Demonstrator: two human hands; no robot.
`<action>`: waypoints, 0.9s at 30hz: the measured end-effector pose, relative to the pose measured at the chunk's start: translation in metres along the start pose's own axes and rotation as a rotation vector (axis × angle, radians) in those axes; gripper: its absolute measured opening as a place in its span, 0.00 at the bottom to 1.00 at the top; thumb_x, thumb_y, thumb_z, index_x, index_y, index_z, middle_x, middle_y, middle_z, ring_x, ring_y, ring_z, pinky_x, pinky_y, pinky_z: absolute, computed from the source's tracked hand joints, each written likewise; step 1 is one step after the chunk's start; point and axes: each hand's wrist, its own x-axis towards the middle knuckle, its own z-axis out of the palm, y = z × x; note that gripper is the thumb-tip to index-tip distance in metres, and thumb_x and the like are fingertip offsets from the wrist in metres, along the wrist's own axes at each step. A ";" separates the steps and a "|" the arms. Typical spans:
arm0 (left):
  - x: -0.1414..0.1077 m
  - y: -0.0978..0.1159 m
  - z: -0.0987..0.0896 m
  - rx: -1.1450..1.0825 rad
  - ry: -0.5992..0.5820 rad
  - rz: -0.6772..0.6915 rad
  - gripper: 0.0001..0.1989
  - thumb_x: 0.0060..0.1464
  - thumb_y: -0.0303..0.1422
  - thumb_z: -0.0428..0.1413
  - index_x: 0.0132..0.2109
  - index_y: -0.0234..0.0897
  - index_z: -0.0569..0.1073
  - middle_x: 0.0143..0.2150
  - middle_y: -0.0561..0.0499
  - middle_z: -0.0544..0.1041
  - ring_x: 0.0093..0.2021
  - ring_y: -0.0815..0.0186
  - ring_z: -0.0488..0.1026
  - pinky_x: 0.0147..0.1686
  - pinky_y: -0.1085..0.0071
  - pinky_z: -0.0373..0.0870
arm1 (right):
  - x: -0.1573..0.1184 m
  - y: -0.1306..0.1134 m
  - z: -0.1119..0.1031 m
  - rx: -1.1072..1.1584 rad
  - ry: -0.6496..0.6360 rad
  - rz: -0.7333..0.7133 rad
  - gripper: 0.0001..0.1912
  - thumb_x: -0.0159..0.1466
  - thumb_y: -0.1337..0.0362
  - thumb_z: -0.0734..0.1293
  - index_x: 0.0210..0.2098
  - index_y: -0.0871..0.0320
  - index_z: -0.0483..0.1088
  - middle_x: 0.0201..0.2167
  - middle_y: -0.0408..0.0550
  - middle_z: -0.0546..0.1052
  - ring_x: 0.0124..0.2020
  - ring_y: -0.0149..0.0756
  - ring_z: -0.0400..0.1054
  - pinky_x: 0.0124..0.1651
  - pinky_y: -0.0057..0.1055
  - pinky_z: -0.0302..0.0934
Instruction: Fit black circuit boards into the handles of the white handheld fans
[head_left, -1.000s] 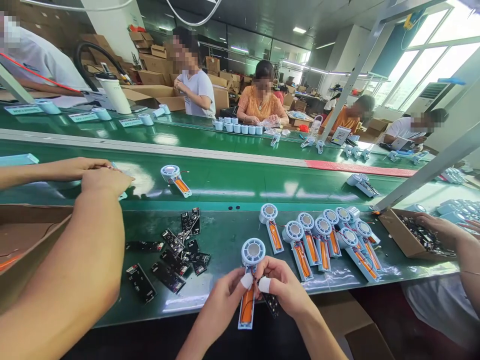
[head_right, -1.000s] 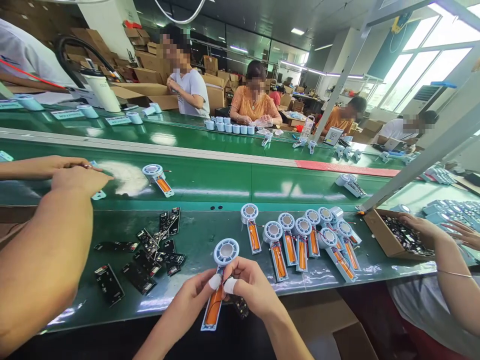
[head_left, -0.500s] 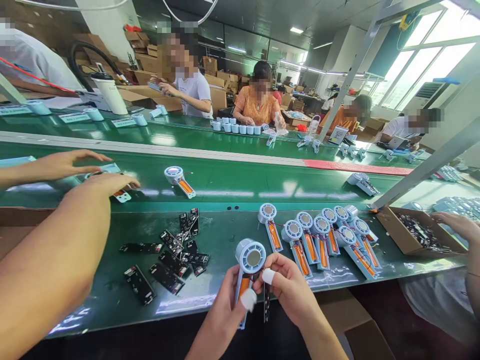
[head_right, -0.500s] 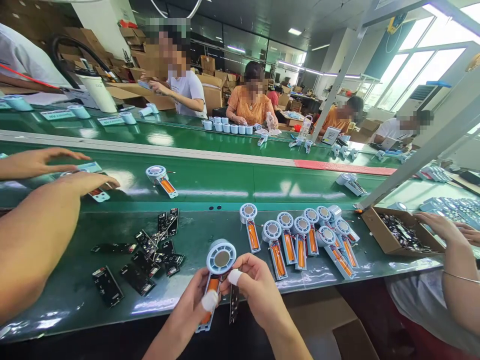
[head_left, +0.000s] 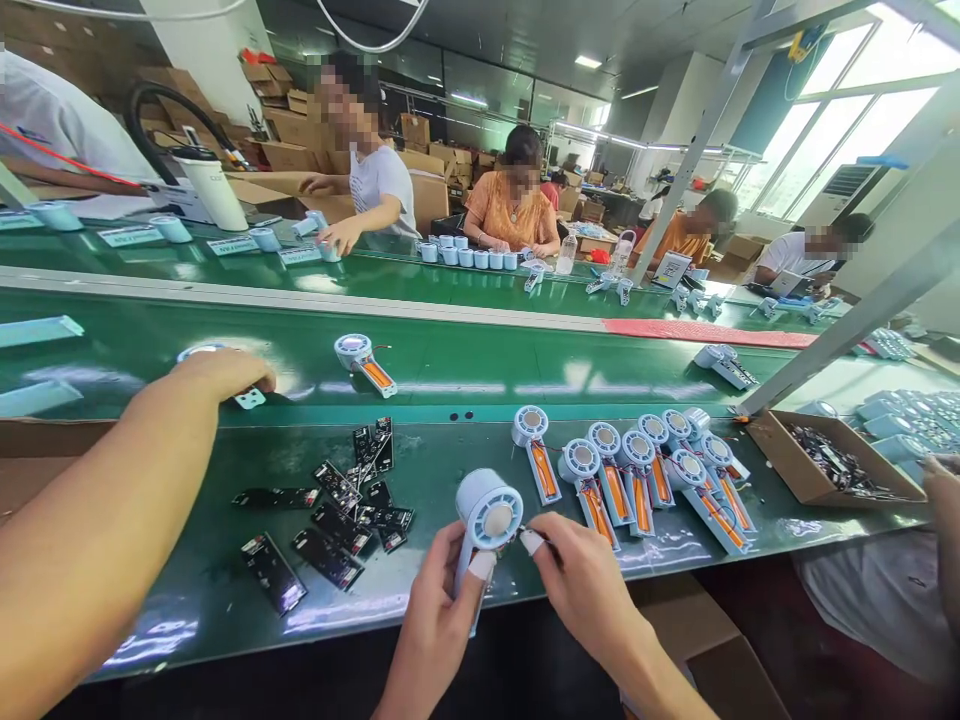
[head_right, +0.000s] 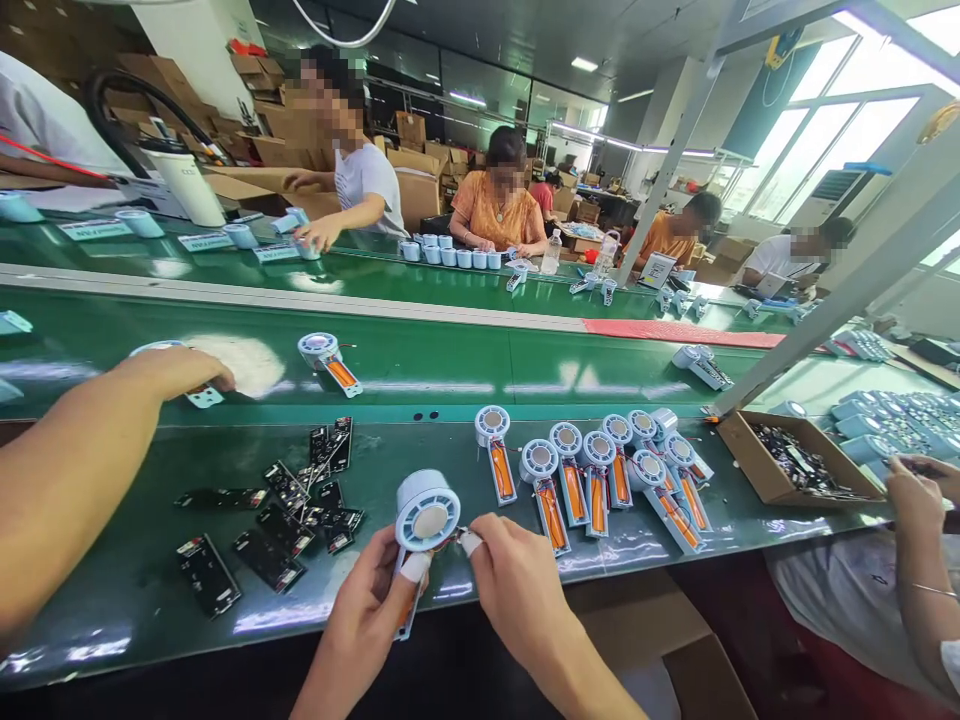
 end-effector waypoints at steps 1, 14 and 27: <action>0.000 0.001 0.001 -0.009 0.015 0.002 0.25 0.56 0.50 0.58 0.52 0.36 0.71 0.44 0.43 0.80 0.35 0.60 0.77 0.38 0.66 0.75 | 0.000 -0.003 -0.005 -0.133 -0.065 -0.055 0.09 0.69 0.69 0.59 0.36 0.56 0.69 0.29 0.47 0.77 0.28 0.36 0.71 0.30 0.29 0.53; 0.000 0.007 0.007 -0.360 -0.103 -0.186 0.23 0.58 0.48 0.52 0.54 0.39 0.74 0.42 0.47 0.81 0.42 0.56 0.78 0.39 0.65 0.76 | 0.002 -0.016 0.007 0.709 -0.378 0.126 0.27 0.70 0.47 0.61 0.21 0.57 0.60 0.15 0.36 0.61 0.17 0.24 0.53 0.23 0.23 0.47; -0.008 -0.005 0.017 -0.065 -0.046 -0.022 0.26 0.59 0.49 0.55 0.58 0.38 0.70 0.55 0.40 0.78 0.57 0.51 0.74 0.52 0.59 0.73 | -0.014 -0.016 0.026 0.897 -0.095 0.260 0.27 0.67 0.40 0.63 0.26 0.57 0.62 0.17 0.35 0.61 0.17 0.24 0.52 0.20 0.22 0.49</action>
